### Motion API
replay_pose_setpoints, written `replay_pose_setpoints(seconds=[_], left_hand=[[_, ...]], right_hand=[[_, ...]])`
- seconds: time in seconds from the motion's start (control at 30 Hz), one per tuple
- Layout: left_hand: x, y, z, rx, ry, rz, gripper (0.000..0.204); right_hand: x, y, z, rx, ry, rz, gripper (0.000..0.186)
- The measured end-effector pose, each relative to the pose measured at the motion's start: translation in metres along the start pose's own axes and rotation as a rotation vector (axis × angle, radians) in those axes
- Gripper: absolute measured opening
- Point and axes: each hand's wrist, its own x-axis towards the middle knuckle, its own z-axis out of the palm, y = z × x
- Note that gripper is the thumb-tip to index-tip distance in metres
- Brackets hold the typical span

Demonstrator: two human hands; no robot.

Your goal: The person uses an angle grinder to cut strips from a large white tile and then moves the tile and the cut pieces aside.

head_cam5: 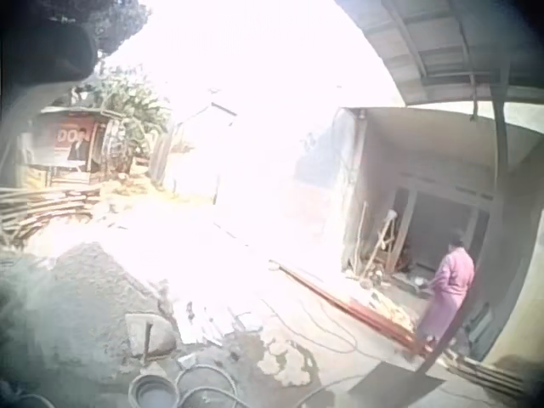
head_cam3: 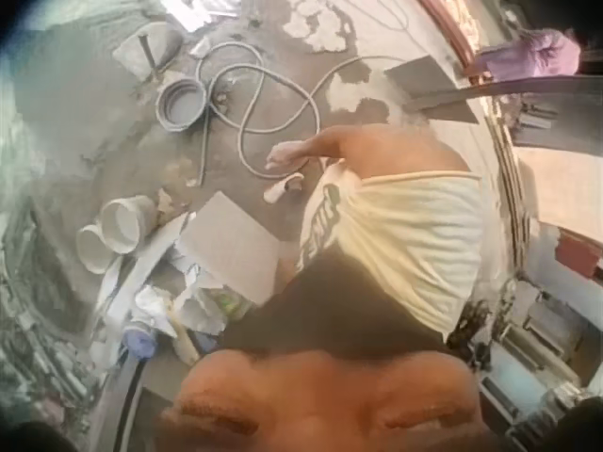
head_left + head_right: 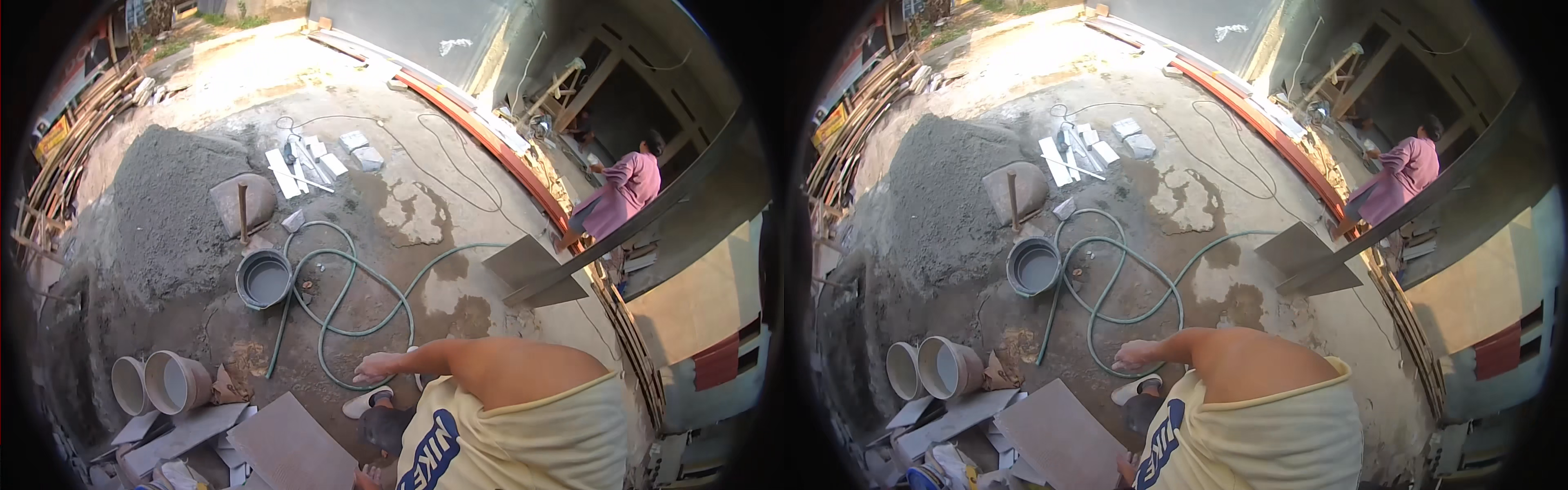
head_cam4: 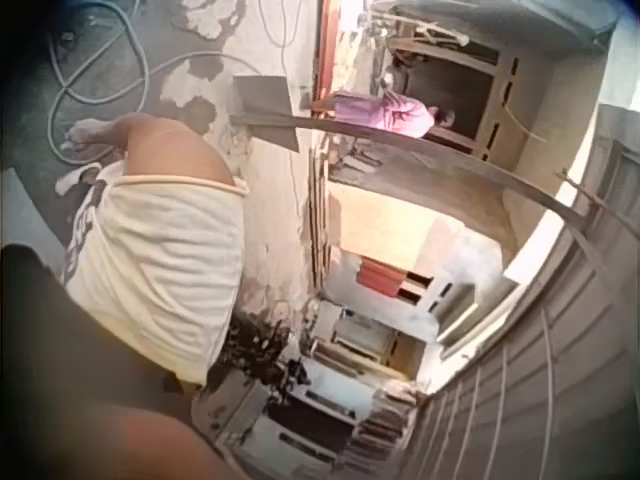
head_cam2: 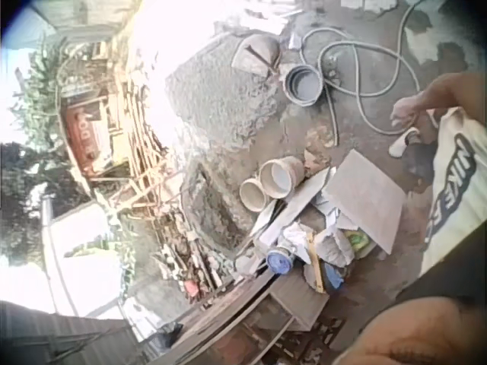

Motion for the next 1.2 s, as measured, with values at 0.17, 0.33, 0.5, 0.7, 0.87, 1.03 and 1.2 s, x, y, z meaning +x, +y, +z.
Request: replay_pose_setpoints(seconds=[0.17,0.33,0.5,0.7,0.87,1.03,1.2], left_hand=[[0.079,0.039,0.077,0.162,-0.366,0.082,0.059],[0.049,0.108,0.143,0.228,-0.204,0.243,0.056],[0.013,0.14,0.247,0.523,-0.284,0.351,0.048],[-0.034,0.148,0.326,0.866,-0.34,0.69,0.046],[-0.1,0.132,0.426,1.115,-0.407,1.075,0.051],[-0.095,0.119,0.374,1.099,-0.274,1.055,0.05],[-0.074,0.083,0.334,1.06,-0.291,0.902,0.047]], right_hand=[[-0.142,0.222,-0.069,0.012,0.618,0.318,0.045],[-0.269,0.308,-0.017,0.373,1.066,0.781,0.039],[-0.35,0.321,0.066,0.546,0.923,1.007,0.048],[-0.358,0.337,0.14,0.619,0.81,0.866,0.047],[-0.391,0.372,0.146,0.878,0.852,0.847,0.045],[-0.354,0.425,0.148,1.065,0.801,0.799,0.039],[-0.313,0.478,0.115,0.979,0.877,0.802,0.034]])
